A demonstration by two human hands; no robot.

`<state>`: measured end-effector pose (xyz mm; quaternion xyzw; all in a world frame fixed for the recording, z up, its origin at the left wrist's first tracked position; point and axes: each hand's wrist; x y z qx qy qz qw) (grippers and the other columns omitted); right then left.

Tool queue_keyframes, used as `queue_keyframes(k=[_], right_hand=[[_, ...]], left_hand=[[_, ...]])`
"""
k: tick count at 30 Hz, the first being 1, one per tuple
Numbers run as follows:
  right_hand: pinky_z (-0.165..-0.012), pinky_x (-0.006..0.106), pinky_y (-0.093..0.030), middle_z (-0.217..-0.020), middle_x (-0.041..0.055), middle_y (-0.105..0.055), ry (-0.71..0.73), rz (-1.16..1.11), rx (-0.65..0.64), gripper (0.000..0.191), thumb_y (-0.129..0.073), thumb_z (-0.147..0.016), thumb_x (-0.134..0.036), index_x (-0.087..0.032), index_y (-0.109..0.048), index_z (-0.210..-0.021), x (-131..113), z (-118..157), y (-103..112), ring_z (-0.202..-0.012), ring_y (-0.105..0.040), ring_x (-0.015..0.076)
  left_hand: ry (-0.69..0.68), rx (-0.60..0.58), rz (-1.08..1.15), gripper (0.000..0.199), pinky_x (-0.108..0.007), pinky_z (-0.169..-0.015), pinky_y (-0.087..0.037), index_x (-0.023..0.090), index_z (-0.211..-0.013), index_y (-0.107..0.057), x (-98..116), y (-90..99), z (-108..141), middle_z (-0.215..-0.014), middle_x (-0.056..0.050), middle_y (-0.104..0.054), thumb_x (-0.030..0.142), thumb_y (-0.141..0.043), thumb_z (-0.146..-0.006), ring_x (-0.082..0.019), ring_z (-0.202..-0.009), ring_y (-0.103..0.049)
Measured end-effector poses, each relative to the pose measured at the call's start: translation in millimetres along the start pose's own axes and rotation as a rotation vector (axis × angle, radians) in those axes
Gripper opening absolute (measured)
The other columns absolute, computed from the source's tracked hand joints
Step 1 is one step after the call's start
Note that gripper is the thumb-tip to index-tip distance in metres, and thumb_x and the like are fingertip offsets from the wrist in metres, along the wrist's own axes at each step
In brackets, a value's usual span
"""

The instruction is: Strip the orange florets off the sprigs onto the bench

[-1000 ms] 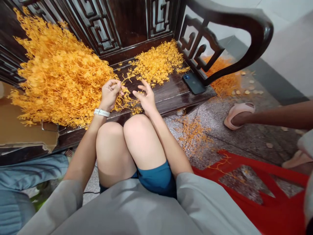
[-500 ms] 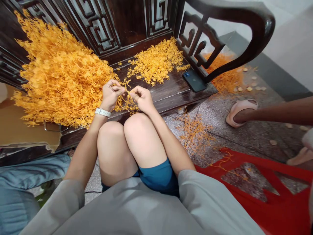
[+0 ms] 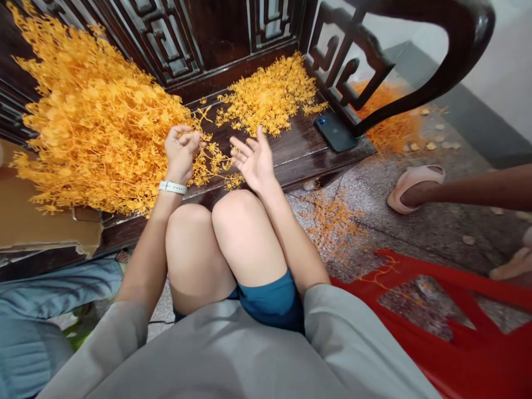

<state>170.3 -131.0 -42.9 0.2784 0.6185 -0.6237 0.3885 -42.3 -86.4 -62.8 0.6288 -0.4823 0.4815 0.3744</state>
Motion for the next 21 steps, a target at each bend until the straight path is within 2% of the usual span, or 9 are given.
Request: queue_keyframes(k=[2, 5, 8, 10, 11, 13, 15, 18, 21], right_hand=[[-0.053, 0.023, -0.055, -0.105, 0.0071, -0.081, -0.067, 0.001, 0.083, 0.048, -0.085, -0.082, -0.063, -0.022, -0.074, -0.105, 4, -1, 3, -0.066, -0.062, 0.0109], [-0.047, 0.022, -0.045, -0.115, 0.0028, -0.078, 0.072, 0.181, 0.115, 0.046, -0.094, -0.075, -0.042, -0.024, -0.077, -0.114, 11, 0, 5, -0.061, -0.054, 0.0068], [-0.05, 0.022, -0.046, -0.116, 0.0025, -0.078, 0.206, 0.453, -0.075, 0.048, -0.098, -0.071, -0.035, -0.024, -0.08, -0.114, 17, 0, 4, -0.065, -0.056, 0.0077], [-0.05, 0.024, -0.046, -0.094, 0.0022, -0.078, 0.194, 0.565, -0.211, 0.035, -0.094, -0.077, -0.04, -0.021, -0.081, -0.104, 20, -2, 4, -0.062, -0.058, 0.01], [-0.048, 0.025, -0.045, -0.08, 0.0008, -0.074, 0.188, 0.582, -0.219, 0.03, -0.09, -0.082, -0.043, -0.02, -0.08, -0.099, 21, -3, 4, -0.058, -0.057, 0.0108], [-0.047, 0.027, -0.047, -0.063, -0.0023, -0.065, 0.206, 0.534, -0.12, 0.03, -0.084, -0.088, -0.049, -0.02, -0.076, -0.09, 22, -5, 4, -0.051, -0.055, 0.0117], [-0.052, 0.029, -0.053, -0.064, -0.0024, -0.065, 0.251, 0.428, -0.001, 0.037, -0.085, -0.087, -0.057, -0.021, -0.074, -0.089, 23, -6, 3, -0.052, -0.058, 0.0123], [-0.063, 0.03, -0.059, -0.073, -0.0001, -0.069, 0.31, 0.344, 0.059, 0.048, -0.088, -0.081, -0.066, -0.021, -0.073, -0.086, 22, -7, 2, -0.063, -0.064, 0.0128], [-0.066, 0.03, -0.06, -0.076, -0.0003, -0.067, 0.328, 0.341, 0.085, 0.052, -0.087, -0.079, -0.072, -0.023, -0.074, -0.087, 20, -6, 0, -0.066, -0.063, 0.0131]], left_hand=[[0.002, -0.07, 0.022, 0.04, -0.028, -0.064, -0.058, 0.028, -0.106, -0.054, 2, -4.4, 1, -0.096, -0.004, -0.077, 0.05, -0.085, -0.091, -0.016, -0.074, -0.075], [0.026, -0.155, 0.024, 0.042, -0.027, -0.065, -0.06, 0.028, -0.106, -0.056, 7, -10.0, 4, -0.094, -0.002, -0.079, 0.052, -0.087, -0.091, -0.014, -0.07, -0.075], [0.027, -0.227, 0.041, 0.045, -0.025, -0.065, -0.06, 0.028, -0.109, -0.058, 13, -12.5, 7, -0.094, -0.002, -0.08, 0.054, -0.09, -0.089, -0.014, -0.071, -0.076], [0.01, -0.254, 0.056, 0.048, -0.025, -0.065, -0.061, 0.028, -0.11, -0.059, 16, -11.8, 8, -0.094, -0.002, -0.08, 0.058, -0.089, -0.088, -0.015, -0.073, -0.078], [0.007, -0.258, 0.056, 0.049, -0.025, -0.066, -0.061, 0.027, -0.111, -0.059, 17, -10.8, 9, -0.094, -0.003, -0.08, 0.061, -0.088, -0.089, -0.015, -0.074, -0.078], [0.023, -0.293, 0.033, 0.054, -0.026, -0.066, -0.062, 0.026, -0.112, -0.061, 20, -8.7, 10, -0.093, -0.004, -0.08, 0.067, -0.086, -0.087, -0.015, -0.073, -0.078], [0.051, -0.389, -0.02, 0.063, -0.026, -0.063, -0.06, 0.024, -0.113, -0.065, 25, -7.1, 13, -0.085, -0.004, -0.078, 0.074, -0.088, -0.081, -0.016, -0.068, -0.076], [-0.002, -0.519, -0.116, 0.062, -0.026, -0.054, -0.051, 0.021, -0.101, -0.076, 32, -6.9, 17, -0.068, -0.002, -0.07, 0.079, -0.085, -0.08, -0.014, -0.055, -0.064], [-0.126, -0.493, -0.185, 0.058, -0.028, -0.057, -0.045, 0.02, -0.082, -0.079, 34, -6.6, 18, -0.068, -0.003, -0.068, 0.078, -0.08, -0.086, -0.013, -0.058, -0.057]])
Point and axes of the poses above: each hand's wrist, its own z-axis away from the middle knuckle, its own y-axis out of the back of the hand, x = y × z
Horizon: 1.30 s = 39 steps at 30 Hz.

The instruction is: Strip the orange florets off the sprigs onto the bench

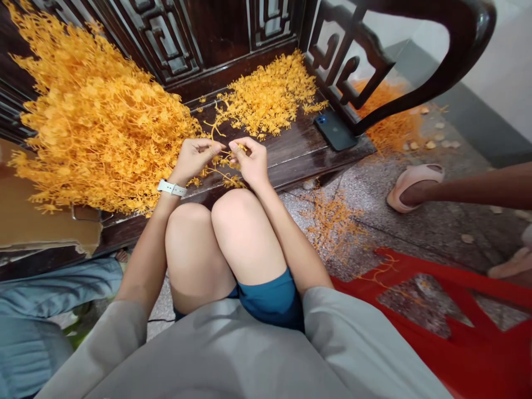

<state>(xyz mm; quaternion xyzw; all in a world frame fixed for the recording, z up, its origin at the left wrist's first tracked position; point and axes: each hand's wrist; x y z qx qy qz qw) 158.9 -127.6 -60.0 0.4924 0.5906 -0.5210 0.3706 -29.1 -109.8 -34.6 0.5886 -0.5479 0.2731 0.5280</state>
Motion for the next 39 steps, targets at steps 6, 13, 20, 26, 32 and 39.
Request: queue_keyframes(k=[6, 13, 20, 26, 32, 39], right_hand=[[-0.072, 0.037, -0.062, -0.095, 0.0031, -0.065, 0.077, 0.02, 0.062, 0.053, -0.082, -0.081, -0.079, -0.026, -0.075, -0.085, -9, 5, -1, -0.073, -0.061, 0.0145], [-0.054, 0.032, -0.05, -0.088, 0.0028, -0.065, 0.139, 0.016, -0.22, 0.046, -0.086, -0.085, -0.068, -0.024, -0.076, -0.077, -37, 21, -8, -0.061, -0.055, 0.0113], [-0.041, 0.022, -0.045, -0.08, 0.0026, -0.073, 0.033, -0.169, -0.675, 0.032, -0.097, -0.08, -0.047, -0.019, -0.084, -0.088, -48, 30, 5, -0.052, -0.061, 0.0084], [-0.043, 0.015, -0.045, -0.081, -0.0016, -0.075, -0.191, -0.446, -0.355, 0.036, -0.096, -0.08, -0.049, -0.022, -0.074, -0.086, -20, -2, 9, -0.054, -0.058, 0.0044], [-0.045, 0.012, -0.045, -0.069, -0.0078, -0.06, -0.51, -0.505, 0.121, 0.026, -0.087, -0.093, -0.027, -0.023, -0.062, -0.088, -6, -10, 12, -0.052, -0.052, 0.003], [-0.037, 0.018, -0.015, -0.053, -0.0121, -0.041, -0.376, -0.233, -0.195, 0.043, -0.097, -0.079, -0.051, -0.02, -0.067, -0.084, -8, 8, 10, -0.041, -0.024, 0.0013]], left_hand=[[-0.054, 0.203, -0.114, 0.067, -0.032, -0.059, -0.034, 0.022, -0.065, -0.073, -15, 2.3, -8, -0.062, -0.003, -0.06, 0.086, -0.073, -0.085, -0.016, -0.059, -0.047], [-0.042, 0.392, -0.358, 0.054, -0.034, -0.059, -0.029, 0.022, -0.059, -0.06, -12, 1.3, -18, -0.055, 0.002, -0.042, 0.058, -0.077, -0.096, -0.015, -0.056, -0.035], [0.14, 0.531, -0.307, 0.049, -0.033, -0.058, -0.028, 0.023, -0.063, -0.054, -51, 13.9, -12, -0.054, 0.006, -0.034, 0.042, -0.074, -0.103, -0.014, -0.052, -0.029], [0.055, 0.449, -0.109, 0.048, -0.031, -0.055, -0.031, 0.022, -0.07, -0.061, -48, 7.4, -11, -0.056, 0.002, -0.052, 0.053, -0.07, -0.105, -0.013, -0.051, -0.044], [0.112, 0.35, -0.076, 0.046, -0.03, -0.053, -0.03, 0.02, -0.069, -0.064, -43, 8.4, -6, -0.053, 0.001, -0.055, 0.049, -0.074, -0.104, -0.012, -0.049, -0.045], [0.216, 0.408, -0.047, 0.043, -0.028, -0.054, -0.029, 0.019, -0.066, -0.064, -40, 7.7, -6, -0.05, 0.003, -0.052, 0.031, -0.074, -0.105, -0.011, -0.047, -0.043]])
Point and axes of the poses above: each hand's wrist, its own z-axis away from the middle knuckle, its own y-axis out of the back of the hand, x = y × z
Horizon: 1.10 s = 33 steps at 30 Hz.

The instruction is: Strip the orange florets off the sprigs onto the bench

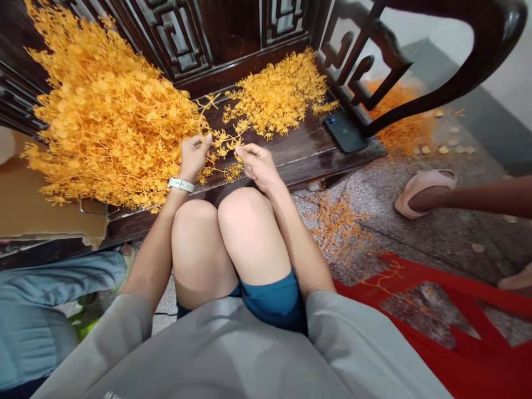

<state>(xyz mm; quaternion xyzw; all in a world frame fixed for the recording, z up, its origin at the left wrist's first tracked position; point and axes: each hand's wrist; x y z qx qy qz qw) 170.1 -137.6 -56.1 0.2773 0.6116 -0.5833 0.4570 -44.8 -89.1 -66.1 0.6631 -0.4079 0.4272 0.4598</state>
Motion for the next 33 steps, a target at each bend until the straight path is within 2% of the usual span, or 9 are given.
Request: queue_keyframes(k=[4, 7, 9, 12, 16, 21, 24, 29, 33], right_hand=[[-0.038, 0.016, -0.023, -0.06, -0.0082, -0.052, -0.08, -0.073, -0.187, 0.044, -0.098, -0.078, -0.049, -0.019, -0.068, -0.09, -6, 1, 1, -0.045, -0.035, 0.0025], [-0.048, 0.018, -0.047, -0.087, 0.0005, -0.07, -0.098, -0.289, 0.004, 0.038, -0.089, -0.088, -0.047, -0.022, -0.064, -0.102, -12, -3, 6, -0.065, -0.059, 0.0088], [-0.057, 0.022, -0.057, -0.1, 0.0054, -0.074, -0.191, -0.38, 0.124, 0.033, -0.082, -0.094, -0.046, -0.022, -0.062, -0.105, -13, -6, 9, -0.074, -0.066, 0.0123], [-0.058, 0.019, -0.055, -0.09, 0.003, -0.073, -0.315, -0.431, 0.166, 0.018, -0.069, -0.102, -0.035, -0.019, -0.066, -0.108, -10, -5, 10, -0.065, -0.06, 0.0086], [-0.055, 0.018, -0.051, -0.08, -0.0018, -0.07, -0.27, -0.287, 0.213, 0.006, -0.07, -0.101, -0.024, -0.02, -0.068, -0.104, -6, -3, 5, -0.06, -0.06, 0.0074], [-0.06, 0.023, -0.058, -0.096, 0.0016, -0.08, -0.271, -0.143, 0.125, 0.029, -0.087, -0.092, -0.034, -0.023, -0.065, -0.108, -2, -4, 0, -0.069, -0.071, 0.0115], [-0.059, 0.021, -0.059, -0.097, 0.0027, -0.083, -0.27, -0.103, -0.006, 0.029, -0.086, -0.095, -0.036, -0.023, -0.067, -0.113, -1, -4, -1, -0.067, -0.073, 0.0109], [-0.058, 0.019, -0.058, -0.085, 0.004, -0.082, -0.287, -0.067, -0.091, 0.016, -0.067, -0.109, -0.03, -0.016, -0.071, -0.112, -1, -2, -3, -0.062, -0.071, 0.0092], [-0.047, 0.016, -0.045, -0.062, -0.0009, -0.066, -0.205, -0.046, -0.118, 0.026, -0.061, -0.111, -0.025, -0.013, -0.071, -0.09, 4, -6, -2, -0.048, -0.055, 0.0059]], left_hand=[[0.076, 0.067, 0.029, 0.043, -0.028, -0.053, -0.027, 0.018, -0.065, -0.063, 6, 1.3, 1, -0.049, 0.003, -0.051, 0.026, -0.072, -0.107, -0.011, -0.047, -0.042], [0.083, 0.067, 0.042, 0.043, -0.028, -0.053, -0.027, 0.018, -0.065, -0.064, 8, 2.6, 3, -0.048, 0.003, -0.052, 0.023, -0.07, -0.107, -0.011, -0.047, -0.042], [0.073, 0.039, 0.048, 0.042, -0.027, -0.052, -0.026, 0.017, -0.065, -0.066, 8, 3.0, 4, -0.048, 0.003, -0.052, 0.022, -0.07, -0.107, -0.011, -0.046, -0.041], [0.042, -0.016, 0.087, 0.042, -0.026, -0.052, -0.027, 0.017, -0.066, -0.067, 7, 2.5, 5, -0.048, 0.002, -0.054, 0.023, -0.07, -0.107, -0.01, -0.046, -0.041], [-0.015, -0.089, 0.187, 0.039, -0.025, -0.053, -0.032, 0.018, -0.071, -0.071, 4, 0.3, 6, -0.05, 0.001, -0.058, 0.037, -0.075, -0.105, -0.01, -0.046, -0.045], [-0.068, -0.146, 0.235, 0.05, -0.026, -0.052, -0.035, 0.02, -0.077, -0.077, 6, -3.6, 5, -0.053, 0.0, -0.061, 0.068, -0.081, -0.092, -0.011, -0.047, -0.05], [-0.078, -0.208, 0.231, 0.058, -0.026, -0.05, -0.034, 0.02, -0.077, -0.079, 8, -5.2, 6, -0.054, -0.001, -0.064, 0.078, -0.083, -0.083, -0.011, -0.047, -0.051], [-0.049, -0.309, 0.18, 0.064, -0.026, -0.048, -0.029, 0.02, -0.076, -0.079, 8, -6.4, 9, -0.055, -0.002, -0.065, 0.083, -0.083, -0.078, -0.011, -0.046, -0.048], [-0.082, -0.195, 0.112, 0.055, -0.028, -0.05, -0.029, 0.02, -0.068, -0.071, 4, -6.0, 7, -0.053, 0.0, -0.06, 0.07, -0.082, -0.089, -0.011, -0.046, -0.045]])
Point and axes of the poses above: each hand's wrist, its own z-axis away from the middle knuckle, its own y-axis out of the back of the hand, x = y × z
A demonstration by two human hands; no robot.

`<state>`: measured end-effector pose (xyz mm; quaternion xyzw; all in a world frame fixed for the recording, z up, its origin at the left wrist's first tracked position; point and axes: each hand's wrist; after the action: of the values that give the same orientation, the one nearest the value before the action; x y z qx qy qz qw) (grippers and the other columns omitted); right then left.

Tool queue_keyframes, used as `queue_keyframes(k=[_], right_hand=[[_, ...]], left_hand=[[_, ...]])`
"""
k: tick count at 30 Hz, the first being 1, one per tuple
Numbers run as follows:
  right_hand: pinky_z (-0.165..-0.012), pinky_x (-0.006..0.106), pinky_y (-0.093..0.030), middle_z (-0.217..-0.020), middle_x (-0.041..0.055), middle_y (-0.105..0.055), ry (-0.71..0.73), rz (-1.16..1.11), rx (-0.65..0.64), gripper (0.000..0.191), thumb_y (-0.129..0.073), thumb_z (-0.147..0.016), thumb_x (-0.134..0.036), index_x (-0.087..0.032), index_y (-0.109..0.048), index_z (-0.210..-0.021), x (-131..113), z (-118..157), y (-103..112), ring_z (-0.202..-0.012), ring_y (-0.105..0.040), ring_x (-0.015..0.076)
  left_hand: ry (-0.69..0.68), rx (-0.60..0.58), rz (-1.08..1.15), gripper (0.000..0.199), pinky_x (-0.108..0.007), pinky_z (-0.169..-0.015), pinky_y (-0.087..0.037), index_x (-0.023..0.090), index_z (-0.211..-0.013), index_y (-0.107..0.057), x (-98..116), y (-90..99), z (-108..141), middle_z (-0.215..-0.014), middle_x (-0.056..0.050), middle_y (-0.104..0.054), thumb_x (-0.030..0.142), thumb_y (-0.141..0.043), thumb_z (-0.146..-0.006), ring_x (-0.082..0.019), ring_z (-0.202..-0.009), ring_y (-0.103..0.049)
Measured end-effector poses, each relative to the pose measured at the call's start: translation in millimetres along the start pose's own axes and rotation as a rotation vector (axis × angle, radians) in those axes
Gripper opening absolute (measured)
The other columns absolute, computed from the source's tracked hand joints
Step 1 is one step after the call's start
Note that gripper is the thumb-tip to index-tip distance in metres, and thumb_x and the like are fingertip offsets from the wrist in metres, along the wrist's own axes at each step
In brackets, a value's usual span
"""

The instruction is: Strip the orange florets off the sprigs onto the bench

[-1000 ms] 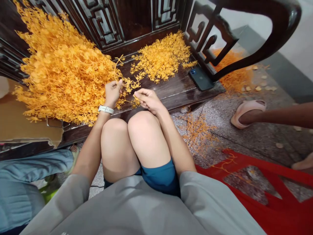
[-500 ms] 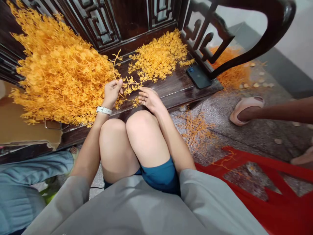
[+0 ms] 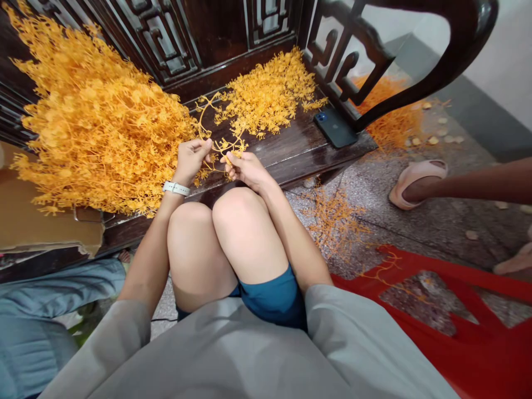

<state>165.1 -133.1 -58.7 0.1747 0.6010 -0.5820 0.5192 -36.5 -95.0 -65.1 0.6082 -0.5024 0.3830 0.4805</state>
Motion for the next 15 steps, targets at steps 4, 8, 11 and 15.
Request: queue_keyframes(k=[4, 8, 11, 15], right_hand=[[-0.042, 0.017, -0.026, -0.05, -0.0065, -0.047, 0.09, 0.073, -0.12, 0.039, -0.081, -0.098, -0.039, -0.017, -0.06, -0.073, 1, 0, 2, -0.043, -0.035, 0.0048], [-0.048, 0.019, -0.022, -0.056, -0.0055, -0.049, 0.126, 0.158, -0.349, 0.054, -0.092, -0.082, -0.061, -0.017, -0.06, -0.073, -3, 14, 2, -0.048, -0.034, 0.0042], [-0.052, 0.021, -0.026, -0.061, -0.0027, -0.053, 0.117, 0.31, -0.485, 0.06, -0.083, -0.087, -0.071, -0.015, -0.065, -0.076, -7, 21, -1, -0.054, -0.04, 0.0054], [-0.055, 0.022, -0.034, -0.067, 0.0, -0.061, 0.104, 0.348, -0.508, 0.059, -0.084, -0.085, -0.073, -0.016, -0.07, -0.081, -13, 18, -7, -0.059, -0.048, 0.0081]], left_hand=[[-0.005, 0.341, -0.195, 0.045, -0.03, -0.055, -0.03, 0.02, -0.061, -0.059, -3, 10.4, -8, -0.055, 0.002, -0.053, 0.031, -0.079, -0.1, -0.012, -0.053, -0.044], [0.03, 0.623, -0.174, 0.048, -0.029, -0.06, -0.032, 0.021, -0.06, -0.049, -8, 21.6, -12, -0.059, 0.004, -0.045, 0.018, -0.069, -0.103, -0.013, -0.057, -0.039], [0.028, 0.489, -0.079, 0.049, -0.029, -0.058, -0.031, 0.022, -0.062, -0.047, -10, 20.1, -8, -0.058, 0.004, -0.043, 0.024, -0.068, -0.106, -0.012, -0.055, -0.037], [-0.027, 0.377, -0.084, 0.053, -0.03, -0.055, -0.028, 0.023, -0.064, -0.043, -7, 14.7, -3, -0.056, 0.004, -0.043, 0.039, -0.069, -0.107, -0.012, -0.052, -0.038]])
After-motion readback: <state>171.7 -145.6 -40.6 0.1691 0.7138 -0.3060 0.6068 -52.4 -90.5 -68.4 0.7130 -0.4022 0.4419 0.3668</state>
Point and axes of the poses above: each hand's wrist, its own z-axis away from the middle knuckle, its own y-axis out of the back of the hand, x = y × z
